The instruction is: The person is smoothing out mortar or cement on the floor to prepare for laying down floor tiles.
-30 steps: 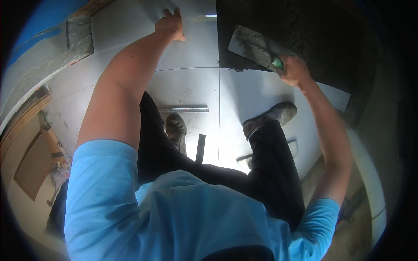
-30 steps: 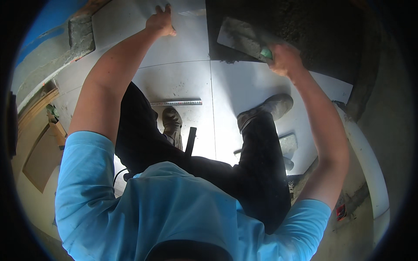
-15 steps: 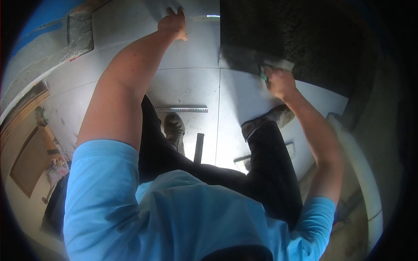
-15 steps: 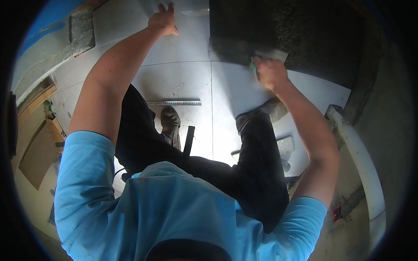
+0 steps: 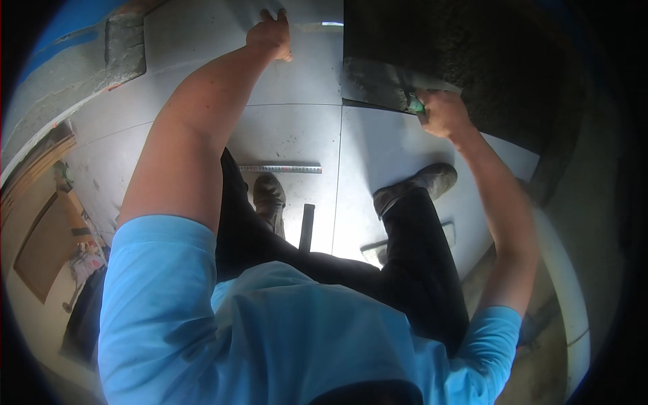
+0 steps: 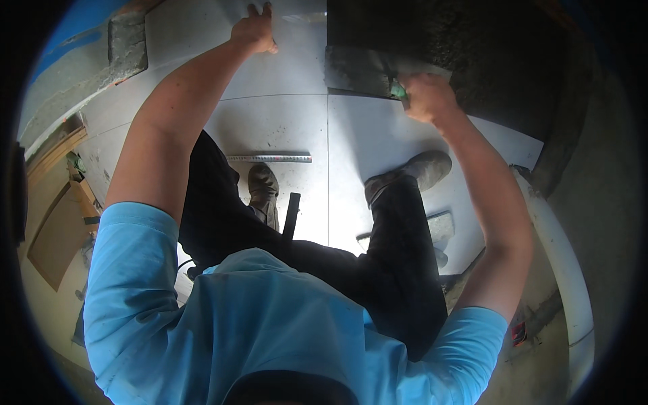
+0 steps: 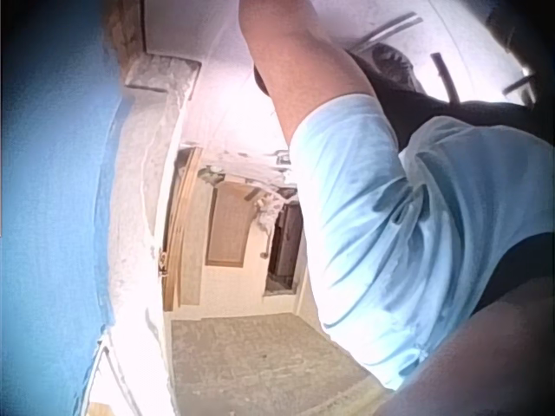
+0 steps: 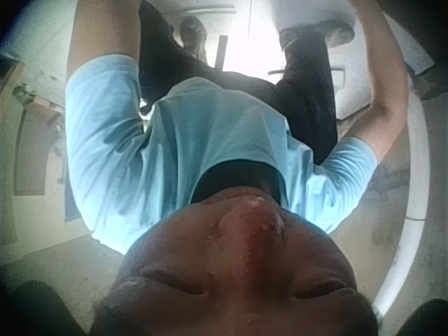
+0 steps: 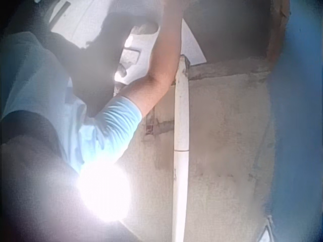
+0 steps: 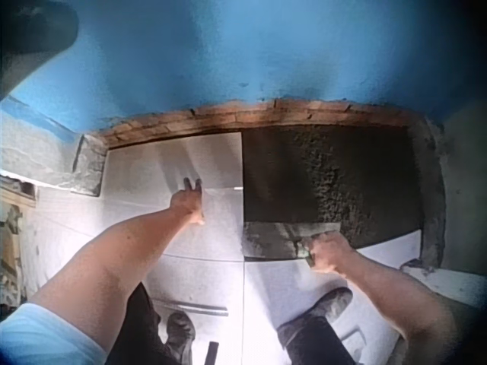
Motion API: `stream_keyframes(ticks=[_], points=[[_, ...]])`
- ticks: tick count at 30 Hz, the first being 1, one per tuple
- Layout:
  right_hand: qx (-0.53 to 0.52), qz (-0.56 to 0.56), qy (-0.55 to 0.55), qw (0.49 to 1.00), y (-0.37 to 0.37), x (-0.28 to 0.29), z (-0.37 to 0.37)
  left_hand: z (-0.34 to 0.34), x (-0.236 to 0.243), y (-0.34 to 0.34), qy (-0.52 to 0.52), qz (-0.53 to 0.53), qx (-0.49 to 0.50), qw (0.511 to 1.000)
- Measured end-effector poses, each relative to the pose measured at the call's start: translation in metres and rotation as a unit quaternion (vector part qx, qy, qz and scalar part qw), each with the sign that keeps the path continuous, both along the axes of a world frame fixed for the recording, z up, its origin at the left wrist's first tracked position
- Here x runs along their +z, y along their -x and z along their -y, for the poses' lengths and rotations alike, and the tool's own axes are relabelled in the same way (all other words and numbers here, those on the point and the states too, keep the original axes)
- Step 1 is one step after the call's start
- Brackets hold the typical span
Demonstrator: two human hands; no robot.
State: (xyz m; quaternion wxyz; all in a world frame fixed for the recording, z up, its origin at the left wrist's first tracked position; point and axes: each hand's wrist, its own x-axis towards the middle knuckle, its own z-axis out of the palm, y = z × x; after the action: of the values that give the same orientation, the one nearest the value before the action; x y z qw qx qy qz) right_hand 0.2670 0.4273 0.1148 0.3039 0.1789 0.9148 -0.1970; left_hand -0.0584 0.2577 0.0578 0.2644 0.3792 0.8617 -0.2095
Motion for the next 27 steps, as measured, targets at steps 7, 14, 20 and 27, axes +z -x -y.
stream_keyframes(ticks=[7,14,20,27], points=[[0.035,0.01,-0.008,0.999,-0.002,-0.009,0.005,-0.004,0.006,-0.005,-0.001,0.007,0.012,1.0],[0.055,0.027,-0.015,0.998,0.006,-0.009,0.002,-0.003,0.006,-0.004,0.003,0.005,0.011,1.0],[0.054,0.075,-0.052,0.994,0.013,-0.019,0.005,-0.002,0.009,-0.006,-0.003,0.007,0.009,1.0],[0.096,0.057,-0.076,0.991,0.01,-0.023,-0.018,-0.005,0.005,-0.004,-0.006,0.008,0.014,1.0]])
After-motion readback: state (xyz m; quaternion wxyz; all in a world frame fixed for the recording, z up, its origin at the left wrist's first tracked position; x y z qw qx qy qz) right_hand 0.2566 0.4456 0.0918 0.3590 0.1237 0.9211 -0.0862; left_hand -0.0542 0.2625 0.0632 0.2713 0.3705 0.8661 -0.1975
